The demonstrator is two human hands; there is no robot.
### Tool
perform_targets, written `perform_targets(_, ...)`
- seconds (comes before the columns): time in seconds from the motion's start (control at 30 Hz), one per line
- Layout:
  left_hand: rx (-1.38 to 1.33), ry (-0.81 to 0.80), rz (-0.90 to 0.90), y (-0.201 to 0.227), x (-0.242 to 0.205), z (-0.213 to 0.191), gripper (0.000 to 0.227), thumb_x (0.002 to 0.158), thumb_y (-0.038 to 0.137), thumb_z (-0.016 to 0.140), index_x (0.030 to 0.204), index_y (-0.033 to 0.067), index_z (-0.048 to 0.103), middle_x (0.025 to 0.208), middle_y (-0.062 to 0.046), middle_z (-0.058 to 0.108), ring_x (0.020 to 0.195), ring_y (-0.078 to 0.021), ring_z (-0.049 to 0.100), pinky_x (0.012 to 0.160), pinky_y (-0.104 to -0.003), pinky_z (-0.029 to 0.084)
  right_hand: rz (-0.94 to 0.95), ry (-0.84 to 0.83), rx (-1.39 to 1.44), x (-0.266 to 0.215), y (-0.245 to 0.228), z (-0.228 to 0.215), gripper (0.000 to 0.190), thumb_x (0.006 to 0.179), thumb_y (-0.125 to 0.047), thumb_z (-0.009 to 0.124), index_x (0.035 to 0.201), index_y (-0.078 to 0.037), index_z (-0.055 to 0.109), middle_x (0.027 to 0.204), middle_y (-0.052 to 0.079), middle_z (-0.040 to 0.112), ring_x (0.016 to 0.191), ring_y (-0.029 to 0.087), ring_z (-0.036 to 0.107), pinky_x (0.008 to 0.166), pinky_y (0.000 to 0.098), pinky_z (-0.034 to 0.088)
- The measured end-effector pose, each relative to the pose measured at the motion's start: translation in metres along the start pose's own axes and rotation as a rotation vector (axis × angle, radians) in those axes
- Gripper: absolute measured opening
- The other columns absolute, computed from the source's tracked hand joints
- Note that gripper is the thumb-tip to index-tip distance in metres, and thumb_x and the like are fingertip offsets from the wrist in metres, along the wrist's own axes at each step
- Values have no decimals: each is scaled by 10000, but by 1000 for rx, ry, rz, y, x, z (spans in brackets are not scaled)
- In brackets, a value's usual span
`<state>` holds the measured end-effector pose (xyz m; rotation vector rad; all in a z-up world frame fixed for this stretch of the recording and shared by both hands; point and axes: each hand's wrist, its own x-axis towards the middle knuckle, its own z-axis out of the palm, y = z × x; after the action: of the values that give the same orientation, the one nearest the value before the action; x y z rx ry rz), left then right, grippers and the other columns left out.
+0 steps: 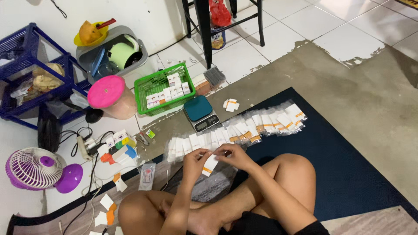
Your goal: The person places small white and orange items into individual plastic bags while sitting on the floor.
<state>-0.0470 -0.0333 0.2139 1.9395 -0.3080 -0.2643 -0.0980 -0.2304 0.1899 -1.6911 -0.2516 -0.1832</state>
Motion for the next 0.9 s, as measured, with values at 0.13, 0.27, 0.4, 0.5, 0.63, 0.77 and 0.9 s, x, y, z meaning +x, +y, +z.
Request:
perform_targets(0.13,-97,15,-16,-10,2,2,155,866,185,846,993,95,841,877,-109,798,798,-199,763,663,-313,612,132,90,23,-2,28,3,156,857,-106,832,1005,-57,815,868,85,782,833,152,676,714,309,568)
perform_targets(0.27,-154,-52,-71,15,-9,-9,298,789,181,907,1037,35,830,907,-196,794,799,-218,737,672,-349,620,122,165,10,0,30,-4,144,829,-117,858,967,-85,837,816,77,781,809,130,678,719,288,565)
perform_targets(0.4,-194,-85,-168,-18,5,-10,245,828,198,871,1000,32,819,849,-105,777,712,-147,693,534,-219,572,126,200,4,3,26,-6,147,815,-114,866,958,-88,842,779,61,773,774,110,662,702,264,552)
perform_targets(0.5,-237,-54,-176,-21,3,-8,207,843,164,850,998,31,811,843,-118,766,699,-135,686,513,-207,573,115,280,63,1,24,1,248,818,-90,876,1045,-25,800,830,80,747,800,150,657,741,298,560)
perform_targets(0.63,-360,-35,-214,-11,3,-7,212,847,139,865,1001,5,806,896,-147,762,680,-151,644,566,-302,663,224,264,397,2,28,2,374,848,-29,827,1198,0,699,904,137,785,709,145,725,628,255,622)
perform_targets(0.77,-407,-31,-215,-15,2,-4,225,839,128,880,1005,-6,806,906,-145,749,702,-157,635,585,-316,674,280,302,445,1,35,5,156,881,-5,786,1012,77,764,795,180,771,627,202,723,524,297,608)
perform_targets(0.9,-463,-62,-219,-21,0,-2,352,822,147,903,1094,-30,768,1006,-162,726,793,-184,665,624,-367,685,292,343,482,1,37,5,153,886,-1,769,1014,74,733,796,173,748,622,204,708,452,280,594)
